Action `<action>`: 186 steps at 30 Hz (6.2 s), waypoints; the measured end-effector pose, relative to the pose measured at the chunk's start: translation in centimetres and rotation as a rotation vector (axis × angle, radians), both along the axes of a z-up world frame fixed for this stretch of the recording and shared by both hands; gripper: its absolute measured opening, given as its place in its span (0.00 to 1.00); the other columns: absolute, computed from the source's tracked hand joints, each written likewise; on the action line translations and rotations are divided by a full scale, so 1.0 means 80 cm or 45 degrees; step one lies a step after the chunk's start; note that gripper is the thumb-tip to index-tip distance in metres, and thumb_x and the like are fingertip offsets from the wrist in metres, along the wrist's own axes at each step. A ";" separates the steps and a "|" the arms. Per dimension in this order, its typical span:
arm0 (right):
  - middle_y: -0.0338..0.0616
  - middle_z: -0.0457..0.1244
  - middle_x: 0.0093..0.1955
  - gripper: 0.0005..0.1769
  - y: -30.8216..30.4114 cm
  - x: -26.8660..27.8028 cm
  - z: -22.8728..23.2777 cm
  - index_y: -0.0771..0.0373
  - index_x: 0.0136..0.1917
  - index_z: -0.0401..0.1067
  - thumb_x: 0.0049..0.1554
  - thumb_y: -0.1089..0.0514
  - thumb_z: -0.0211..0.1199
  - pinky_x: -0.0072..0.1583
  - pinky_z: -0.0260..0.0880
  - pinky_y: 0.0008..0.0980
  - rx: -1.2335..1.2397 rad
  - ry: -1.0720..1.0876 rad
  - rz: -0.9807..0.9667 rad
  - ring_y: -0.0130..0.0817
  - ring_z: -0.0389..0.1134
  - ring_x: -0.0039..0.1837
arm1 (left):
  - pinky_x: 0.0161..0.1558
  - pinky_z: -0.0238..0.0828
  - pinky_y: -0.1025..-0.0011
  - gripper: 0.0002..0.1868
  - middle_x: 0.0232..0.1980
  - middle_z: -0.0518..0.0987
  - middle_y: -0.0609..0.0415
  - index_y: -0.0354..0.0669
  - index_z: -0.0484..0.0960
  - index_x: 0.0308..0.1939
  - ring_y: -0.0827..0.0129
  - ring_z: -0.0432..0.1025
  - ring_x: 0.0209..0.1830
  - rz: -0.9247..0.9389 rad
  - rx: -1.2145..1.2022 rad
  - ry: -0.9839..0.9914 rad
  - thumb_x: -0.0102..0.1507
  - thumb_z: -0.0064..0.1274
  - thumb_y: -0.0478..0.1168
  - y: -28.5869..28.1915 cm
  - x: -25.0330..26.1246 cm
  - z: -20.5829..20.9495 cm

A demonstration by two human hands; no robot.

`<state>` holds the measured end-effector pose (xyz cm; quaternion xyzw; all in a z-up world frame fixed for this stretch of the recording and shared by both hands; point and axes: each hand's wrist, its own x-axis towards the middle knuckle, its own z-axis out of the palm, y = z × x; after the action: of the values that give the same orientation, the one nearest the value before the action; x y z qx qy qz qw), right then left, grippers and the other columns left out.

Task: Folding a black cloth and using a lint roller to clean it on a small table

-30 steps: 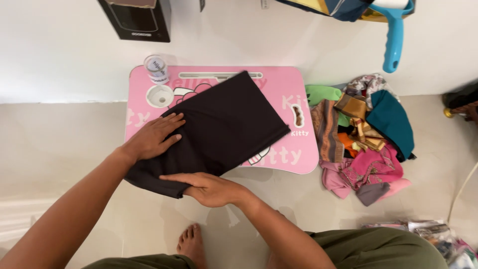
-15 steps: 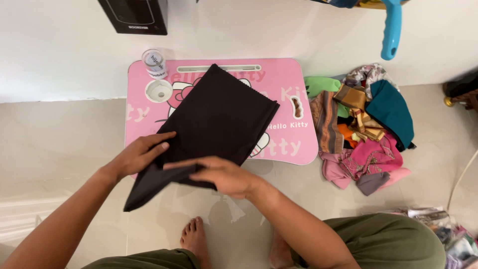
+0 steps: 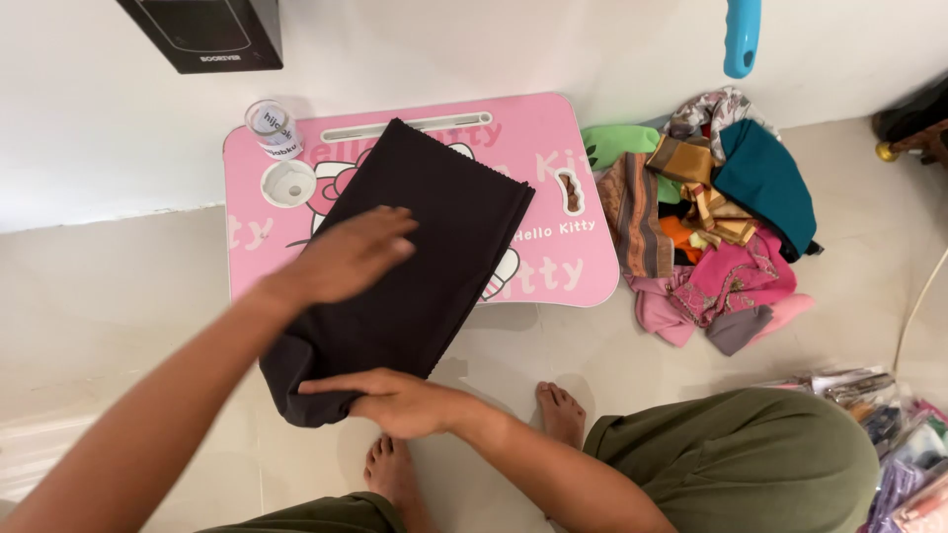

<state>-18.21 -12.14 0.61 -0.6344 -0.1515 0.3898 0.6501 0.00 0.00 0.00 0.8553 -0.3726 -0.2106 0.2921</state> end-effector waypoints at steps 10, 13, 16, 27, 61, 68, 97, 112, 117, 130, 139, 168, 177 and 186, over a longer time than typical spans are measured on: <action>0.45 0.56 0.80 0.24 0.002 0.014 -0.020 0.57 0.75 0.63 0.67 0.56 0.45 0.83 0.44 0.38 -0.009 -0.389 -0.051 0.38 0.52 0.83 | 0.75 0.43 0.53 0.40 0.75 0.69 0.48 0.44 0.66 0.74 0.57 0.58 0.78 -0.208 -0.024 -0.042 0.67 0.34 0.66 -0.013 -0.111 0.110; 0.48 0.66 0.68 0.21 -0.004 0.019 0.007 0.64 0.68 0.70 0.71 0.52 0.44 0.74 0.63 0.38 0.239 -0.257 0.009 0.39 0.64 0.73 | 0.72 0.55 0.61 0.55 0.80 0.62 0.58 0.59 0.60 0.77 0.64 0.58 0.78 0.220 0.141 0.222 0.49 0.64 0.66 0.046 -0.152 0.121; 0.55 0.66 0.66 0.37 0.002 0.021 0.028 0.62 0.81 0.53 0.59 0.57 0.38 0.59 0.65 0.32 -0.256 -0.212 0.091 0.40 0.70 0.55 | 0.64 0.69 0.67 0.59 0.77 0.67 0.62 0.55 0.69 0.73 0.71 0.60 0.77 0.387 0.035 0.119 0.39 0.80 0.55 0.084 -0.187 0.091; 0.34 0.56 0.38 0.09 0.025 0.011 0.006 0.59 0.39 0.61 0.59 0.61 0.42 0.46 0.58 0.33 -0.174 -0.264 -0.162 0.27 0.55 0.42 | 0.49 0.79 0.62 0.21 0.58 0.77 0.47 0.33 0.76 0.59 0.56 0.75 0.56 0.177 -0.003 -0.963 0.62 0.55 0.30 0.112 -0.238 0.031; 0.39 0.72 0.50 0.06 -0.099 0.031 -0.190 0.60 0.46 0.81 0.58 0.57 0.70 0.75 0.56 0.52 -0.355 -1.220 -1.333 0.44 0.72 0.61 | 0.65 0.66 0.47 0.17 0.56 0.83 0.39 0.38 0.84 0.56 0.41 0.73 0.63 0.008 0.020 -0.199 0.64 0.51 0.35 -0.215 0.117 0.010; 0.41 0.67 0.46 0.08 -0.089 0.016 -0.201 0.63 0.42 0.75 0.62 0.57 0.66 0.75 0.54 0.55 -0.455 -1.277 -1.410 0.47 0.70 0.61 | 0.60 0.74 0.54 0.18 0.54 0.84 0.47 0.49 0.85 0.58 0.50 0.77 0.59 -0.056 0.316 -0.161 0.65 0.51 0.36 -0.284 0.109 -0.076; 0.39 0.63 0.45 0.09 -0.048 -0.025 -0.206 0.58 0.43 0.68 0.61 0.58 0.68 0.59 0.61 0.36 -0.366 -0.494 -1.834 0.37 0.69 0.53 | 0.62 0.66 0.54 0.11 0.48 0.85 0.68 0.73 0.87 0.48 0.63 0.76 0.58 -0.026 0.364 -0.018 0.62 0.59 0.49 -0.299 0.101 -0.076; 0.41 0.68 0.37 0.12 -0.220 0.007 -0.178 0.60 0.45 0.73 0.52 0.66 0.75 0.47 0.70 0.28 -0.437 -0.695 -1.916 0.27 0.69 0.39 | 0.55 0.66 0.48 0.10 0.47 0.82 0.60 0.64 0.84 0.49 0.59 0.77 0.54 0.585 0.362 -0.305 0.65 0.54 0.52 -0.238 0.157 -0.173; 0.48 0.62 0.65 0.23 -0.254 0.035 -0.130 0.60 0.62 0.70 0.53 0.67 0.68 0.64 0.61 0.47 -1.221 -1.370 -1.577 0.50 0.62 0.67 | 0.59 0.66 0.45 0.21 0.56 0.76 0.46 0.47 0.79 0.60 0.49 0.71 0.62 0.625 0.004 -0.488 0.68 0.53 0.52 -0.212 0.115 -0.114; 0.51 0.46 0.85 0.31 -0.238 0.155 -0.144 0.58 0.82 0.53 0.70 0.47 0.44 0.81 0.36 0.60 -1.387 -1.122 -0.630 0.56 0.43 0.84 | 0.72 0.57 0.50 0.24 0.76 0.67 0.53 0.51 0.70 0.72 0.56 0.60 0.77 0.128 0.149 -0.776 0.75 0.35 0.52 -0.027 0.039 -0.113; 0.45 0.39 0.87 0.34 -0.241 0.186 -0.155 0.53 0.84 0.47 0.70 0.40 0.36 0.82 0.30 0.56 -1.487 -0.977 -0.691 0.51 0.37 0.86 | 0.74 0.56 0.53 0.54 0.69 0.72 0.45 0.48 0.69 0.73 0.52 0.65 0.72 0.184 -0.402 -1.017 0.55 0.54 0.80 -0.042 0.029 -0.098; 0.52 0.38 0.87 0.39 -0.243 0.161 -0.156 0.60 0.84 0.45 0.68 0.37 0.40 0.81 0.31 0.62 -1.560 -0.878 -0.819 0.55 0.35 0.86 | 0.31 0.75 0.68 0.18 0.29 0.81 0.57 0.45 0.86 0.46 0.65 0.79 0.32 1.389 -0.513 0.130 0.65 0.58 0.54 -0.059 0.105 -0.179; 0.52 0.38 0.87 0.44 -0.232 0.192 -0.136 0.61 0.84 0.45 0.67 0.30 0.38 0.80 0.33 0.66 -1.662 -0.915 -0.725 0.56 0.35 0.86 | 0.42 0.78 0.59 0.22 0.41 0.85 0.43 0.36 0.82 0.56 0.51 0.81 0.46 1.390 -0.407 0.123 0.68 0.53 0.51 -0.057 0.090 -0.145; 0.44 0.36 0.88 0.41 -0.263 0.273 -0.160 0.55 0.86 0.41 0.68 0.32 0.32 0.82 0.33 0.56 -1.639 -0.970 -0.593 0.50 0.34 0.87 | 0.42 0.80 0.48 0.31 0.43 0.83 0.42 0.42 0.69 0.66 0.46 0.81 0.45 1.355 -0.038 -0.182 0.67 0.56 0.56 -0.054 0.088 -0.132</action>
<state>3.66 -33.15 -12.21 -0.9920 0.0286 0.0101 0.1226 7.08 -4.33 -10.56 0.9338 0.0905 0.0305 0.3447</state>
